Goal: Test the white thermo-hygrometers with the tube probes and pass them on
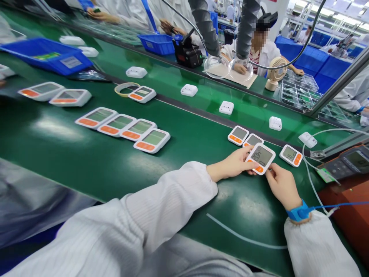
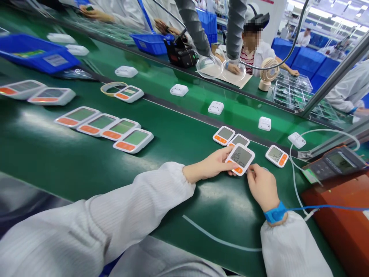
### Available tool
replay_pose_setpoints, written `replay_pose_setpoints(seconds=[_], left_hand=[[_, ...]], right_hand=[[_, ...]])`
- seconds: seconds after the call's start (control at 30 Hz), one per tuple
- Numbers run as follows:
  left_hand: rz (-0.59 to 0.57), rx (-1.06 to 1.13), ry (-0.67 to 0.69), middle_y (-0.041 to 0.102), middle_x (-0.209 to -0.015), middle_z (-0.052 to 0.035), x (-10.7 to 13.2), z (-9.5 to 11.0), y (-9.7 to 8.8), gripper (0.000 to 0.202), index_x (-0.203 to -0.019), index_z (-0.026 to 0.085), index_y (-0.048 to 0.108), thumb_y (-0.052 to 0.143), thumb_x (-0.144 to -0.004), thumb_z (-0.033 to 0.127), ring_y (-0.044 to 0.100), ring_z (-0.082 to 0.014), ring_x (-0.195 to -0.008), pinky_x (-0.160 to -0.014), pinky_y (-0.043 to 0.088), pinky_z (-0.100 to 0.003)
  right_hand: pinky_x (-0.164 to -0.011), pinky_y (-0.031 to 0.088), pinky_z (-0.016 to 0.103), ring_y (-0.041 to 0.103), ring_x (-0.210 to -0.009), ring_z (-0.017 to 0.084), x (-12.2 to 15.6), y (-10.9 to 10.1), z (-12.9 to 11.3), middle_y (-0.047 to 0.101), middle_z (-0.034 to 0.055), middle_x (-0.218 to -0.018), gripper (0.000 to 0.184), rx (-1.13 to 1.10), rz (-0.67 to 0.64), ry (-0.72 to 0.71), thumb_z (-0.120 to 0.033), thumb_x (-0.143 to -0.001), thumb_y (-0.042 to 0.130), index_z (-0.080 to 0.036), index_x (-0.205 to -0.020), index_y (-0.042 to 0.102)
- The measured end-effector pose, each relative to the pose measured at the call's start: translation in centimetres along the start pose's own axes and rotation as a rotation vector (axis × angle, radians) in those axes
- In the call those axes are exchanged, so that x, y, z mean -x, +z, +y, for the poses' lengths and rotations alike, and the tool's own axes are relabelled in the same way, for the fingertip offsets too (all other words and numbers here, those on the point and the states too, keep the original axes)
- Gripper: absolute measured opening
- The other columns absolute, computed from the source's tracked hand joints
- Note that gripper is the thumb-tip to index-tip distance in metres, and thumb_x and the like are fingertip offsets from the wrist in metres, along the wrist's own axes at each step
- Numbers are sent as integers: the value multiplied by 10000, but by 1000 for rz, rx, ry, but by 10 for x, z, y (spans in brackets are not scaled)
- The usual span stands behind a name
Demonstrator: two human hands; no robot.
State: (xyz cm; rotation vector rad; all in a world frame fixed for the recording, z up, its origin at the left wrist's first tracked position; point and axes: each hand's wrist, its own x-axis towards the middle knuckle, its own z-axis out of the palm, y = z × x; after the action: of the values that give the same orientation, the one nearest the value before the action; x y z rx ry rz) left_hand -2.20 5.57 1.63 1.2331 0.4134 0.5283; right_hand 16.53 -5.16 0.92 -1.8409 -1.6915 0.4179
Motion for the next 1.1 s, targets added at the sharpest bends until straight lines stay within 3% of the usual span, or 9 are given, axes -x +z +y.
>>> replay_pose_setpoints(seconds=[0.17,0.33,0.47,0.6,0.73,0.8,0.87,1.0,1.1], left_hand=[[478,-114,224,674,-817,-13,-13,16,-38,513,-1198,146,566,764,-745,283,556,-84,-552,-521,449,-207],[888,-473,188,675,-868,-35,-21,23,-89,383,-1194,150,621,599,-835,282,535,-102,-560,-540,432,-225],[930,-718,81,654,-766,-47,-19,20,-113,323,-1018,142,703,448,-905,305,578,-171,-632,-619,461,-277],[887,-888,49,661,-808,-94,-16,21,-118,204,-802,143,721,559,-834,261,630,-268,-865,-849,492,-369],[907,-1010,121,631,-1153,-172,-15,27,-104,254,-1004,108,719,628,-824,263,552,-324,-1184,-1091,399,-435],[855,-984,221,622,-1192,-157,-14,26,-85,309,-1126,117,683,603,-865,261,562,-284,-1167,-1087,414,-422],[664,-796,262,665,-1036,-103,-11,21,-58,329,-1189,142,652,582,-910,302,627,-219,-960,-942,505,-383],[11,-187,5,684,-1009,-97,1,-5,5,607,-1379,150,527,687,-879,456,663,-173,-822,-769,551,-335],[-165,65,-94,639,-1227,-135,6,-22,32,773,-1479,216,416,727,-849,540,678,-186,-975,-837,565,-340]], right_hand=[[-600,437,293,556,-557,169,-2,1,3,661,6,-762,476,16,-20,-32,-466,-934,494,-183,-1283,653],[-925,493,445,620,-1003,309,-13,-16,28,676,144,-1058,485,300,381,-74,-452,-938,467,-122,-1242,650],[-1101,389,531,454,-1304,380,-22,-18,61,485,243,-1406,694,419,451,-30,-466,-907,500,-45,-1458,468],[-1160,308,548,355,-1391,387,-29,-10,84,409,269,-1479,816,389,408,15,-493,-894,492,13,-1516,340],[-1089,355,557,469,-1252,415,-35,-11,92,521,274,-1343,855,380,447,143,-586,-841,554,-7,-1459,439],[-1041,386,559,498,-1186,426,-34,-15,89,567,271,-1236,846,370,475,202,-648,-813,577,-17,-1375,532],[-1018,411,539,513,-1160,414,-30,-19,78,577,253,-1176,837,351,507,210,-688,-804,583,-33,-1325,574],[-976,467,493,557,-1112,367,-13,-16,34,562,203,-1187,849,262,553,78,-692,-801,627,-78,-1383,554],[-980,476,502,550,-1125,367,-1,-5,-1,550,203,-1214,807,244,476,-133,-617,-830,631,-89,-1430,519]])
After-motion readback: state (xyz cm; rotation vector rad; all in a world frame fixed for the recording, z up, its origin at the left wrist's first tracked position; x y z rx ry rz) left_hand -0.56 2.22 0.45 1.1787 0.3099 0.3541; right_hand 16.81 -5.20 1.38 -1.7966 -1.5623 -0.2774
